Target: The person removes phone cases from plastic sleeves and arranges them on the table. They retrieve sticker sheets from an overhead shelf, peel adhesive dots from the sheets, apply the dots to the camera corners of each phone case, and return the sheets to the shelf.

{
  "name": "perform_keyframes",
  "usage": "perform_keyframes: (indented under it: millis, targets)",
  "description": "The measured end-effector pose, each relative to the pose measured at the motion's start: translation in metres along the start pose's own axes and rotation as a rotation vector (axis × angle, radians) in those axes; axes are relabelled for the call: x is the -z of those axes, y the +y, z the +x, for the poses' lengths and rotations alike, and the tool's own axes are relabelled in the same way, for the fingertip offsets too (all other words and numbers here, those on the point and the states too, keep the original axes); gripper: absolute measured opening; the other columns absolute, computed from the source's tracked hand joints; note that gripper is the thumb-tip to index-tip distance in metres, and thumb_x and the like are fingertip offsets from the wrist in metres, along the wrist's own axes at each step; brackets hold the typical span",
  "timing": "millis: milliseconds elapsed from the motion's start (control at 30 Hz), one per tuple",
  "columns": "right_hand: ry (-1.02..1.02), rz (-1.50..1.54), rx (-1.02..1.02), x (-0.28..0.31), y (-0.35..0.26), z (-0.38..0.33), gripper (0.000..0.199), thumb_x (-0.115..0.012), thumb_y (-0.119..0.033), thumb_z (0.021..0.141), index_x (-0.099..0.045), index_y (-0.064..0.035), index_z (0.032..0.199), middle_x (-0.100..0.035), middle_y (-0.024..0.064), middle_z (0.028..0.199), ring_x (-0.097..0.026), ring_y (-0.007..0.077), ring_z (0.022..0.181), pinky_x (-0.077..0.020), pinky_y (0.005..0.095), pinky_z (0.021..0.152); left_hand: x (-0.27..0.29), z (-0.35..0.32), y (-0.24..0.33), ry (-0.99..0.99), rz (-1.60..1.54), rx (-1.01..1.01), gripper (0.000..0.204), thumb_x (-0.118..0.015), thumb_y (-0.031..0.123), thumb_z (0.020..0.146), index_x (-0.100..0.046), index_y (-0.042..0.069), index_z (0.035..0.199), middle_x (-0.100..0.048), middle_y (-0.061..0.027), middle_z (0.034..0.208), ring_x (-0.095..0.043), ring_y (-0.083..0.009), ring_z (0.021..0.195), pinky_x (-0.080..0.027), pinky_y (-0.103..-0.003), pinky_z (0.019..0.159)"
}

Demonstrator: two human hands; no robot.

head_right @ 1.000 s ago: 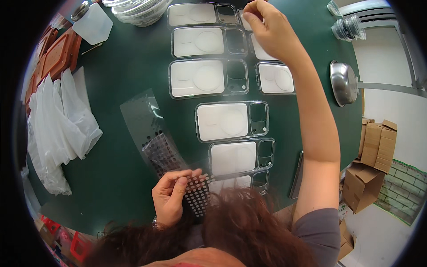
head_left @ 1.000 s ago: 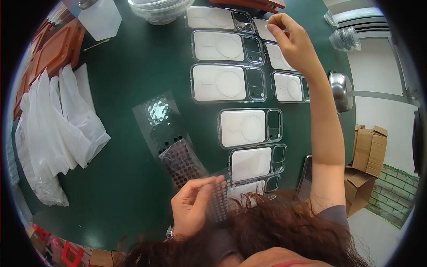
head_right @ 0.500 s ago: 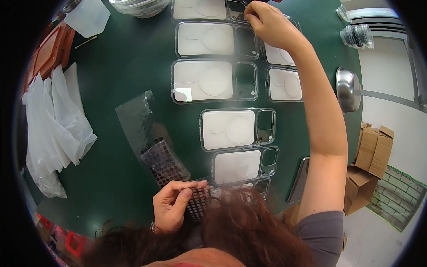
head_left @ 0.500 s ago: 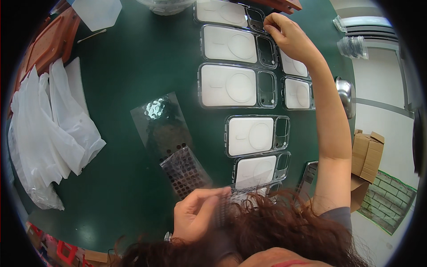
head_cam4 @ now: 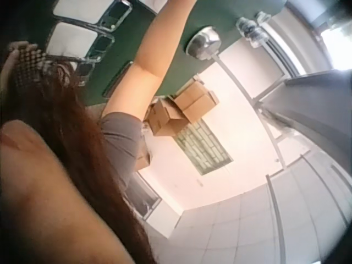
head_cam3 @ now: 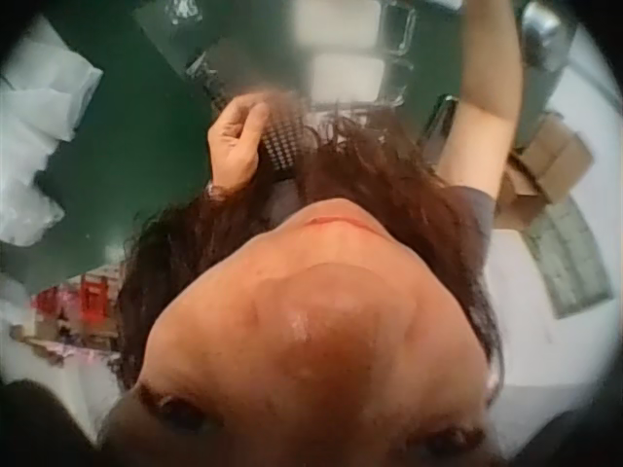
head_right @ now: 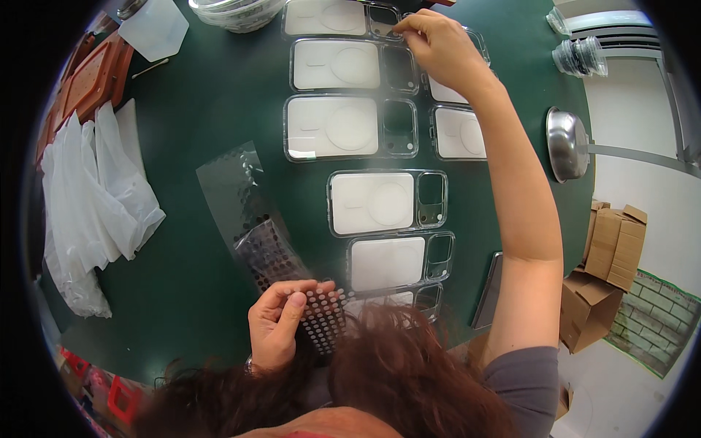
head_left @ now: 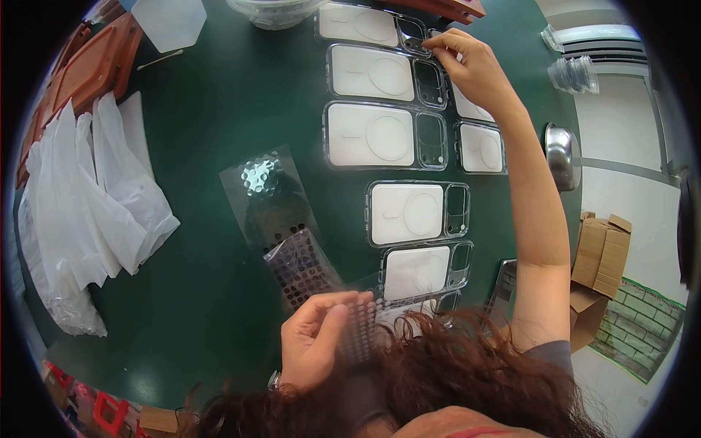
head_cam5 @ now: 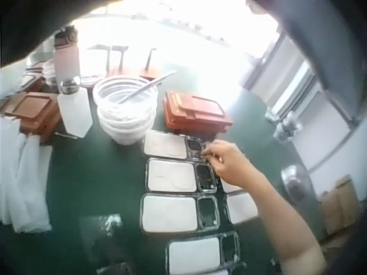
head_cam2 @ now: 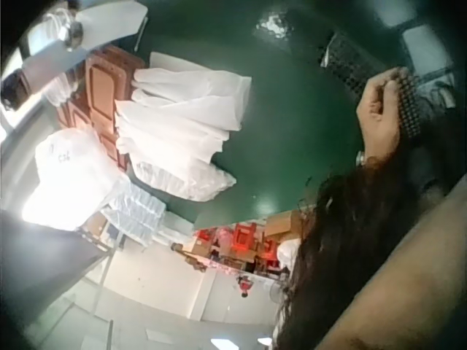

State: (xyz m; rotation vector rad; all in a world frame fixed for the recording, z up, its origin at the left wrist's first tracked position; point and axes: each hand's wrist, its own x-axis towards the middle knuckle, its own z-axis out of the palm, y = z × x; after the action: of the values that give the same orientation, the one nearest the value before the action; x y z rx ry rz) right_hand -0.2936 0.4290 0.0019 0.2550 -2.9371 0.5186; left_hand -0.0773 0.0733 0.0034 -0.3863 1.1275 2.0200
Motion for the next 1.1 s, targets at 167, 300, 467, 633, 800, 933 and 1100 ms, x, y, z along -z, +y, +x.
perform_keyframes:
  millis: [167,300,467,633,800,933,1100]
  targets:
    - [0.001,-0.251,0.077,-0.007,-0.009,-0.018,0.029,-0.052,-0.009,0.095,-0.069,-0.0095,0.118,-0.062,0.008,0.11,-0.056,0.0285,0.107,-0.0437,0.0357,0.096,0.005,0.005,-0.01,0.017,-0.052,-0.073,0.026,-0.046,0.011,0.104,-0.053,-0.007,0.122,-0.064,-0.0252,0.119,-0.066,-0.0263,0.107,-0.052,-0.037,0.096]
    - [0.197,-0.16,0.24,0.012,-0.035,-0.03,0.022,-0.06,-0.006,0.09,-0.066,0.0005,0.11,-0.063,0.011,0.104,-0.058,0.0251,0.092,-0.046,0.032,0.083,-0.001,0.005,-0.009,-0.016,-0.129,-0.203,0.022,-0.044,0.012,0.105,-0.046,-0.004,0.119,-0.063,-0.0295,0.118,-0.067,-0.0299,0.104,-0.055,-0.04,0.091]
    - [0.135,0.191,0.364,0.02,-0.179,-0.112,0.025,-0.071,0.004,0.077,-0.07,-0.0028,0.101,-0.066,0.0051,0.093,-0.059,0.0172,0.08,-0.0468,0.0286,0.07,0.009,0.001,-0.014,-0.012,-0.175,-0.334,0.018,-0.049,0.01,0.103,-0.048,-0.003,0.116,-0.065,-0.0234,0.116,-0.067,-0.0229,0.103,-0.056,-0.034,0.09]
    - [0.065,0.343,0.407,-0.002,-0.226,-0.17,0.025,-0.073,0.004,0.073,-0.07,-0.0014,0.097,-0.062,0.0075,0.084,-0.058,0.0233,0.076,-0.0478,0.0318,0.065,0.0,-0.001,-0.019,-0.011,-0.038,-0.5,0.015,-0.054,0.011,0.101,-0.056,-0.003,0.108,-0.067,-0.01,0.101,-0.066,-0.014,0.091,-0.056,-0.029,0.084]
    - [0.188,0.3,0.39,-0.003,-0.231,-0.178,0.019,-0.07,-0.002,0.068,-0.066,-0.0057,0.086,-0.057,0.0042,0.078,-0.055,0.0242,0.073,-0.0491,0.0347,0.064,-0.009,-0.009,-0.016,0.029,0.148,-0.65,0.015,-0.053,0.006,0.101,-0.058,-0.004,0.111,-0.068,-0.0067,0.098,-0.065,-0.009,0.085,-0.054,-0.023,0.079]
    - [0.204,0.249,0.435,0.001,-0.224,-0.185,0.01,-0.066,-0.006,0.071,-0.058,-0.0048,0.076,-0.053,0.006,0.076,-0.054,0.0244,0.074,-0.048,0.0351,0.065,-0.015,-0.014,-0.021,0.035,0.276,-0.694,0.014,-0.053,0.004,0.101,-0.058,-0.005,0.11,-0.067,-0.0036,0.094,-0.062,-0.0058,0.084,-0.05,-0.019,0.076]
    - [0.141,0.332,0.392,-0.005,-0.222,-0.188,0.013,-0.068,-0.001,0.076,-0.057,-0.0025,0.085,-0.054,0.0082,0.08,-0.055,0.0271,0.075,-0.0487,0.0373,0.065,-0.008,-0.014,-0.026,0.083,0.298,-0.619,0.015,-0.054,0.005,0.101,-0.059,-0.005,0.11,-0.067,-0.0039,0.097,-0.062,-0.0059,0.085,-0.049,-0.019,0.078]
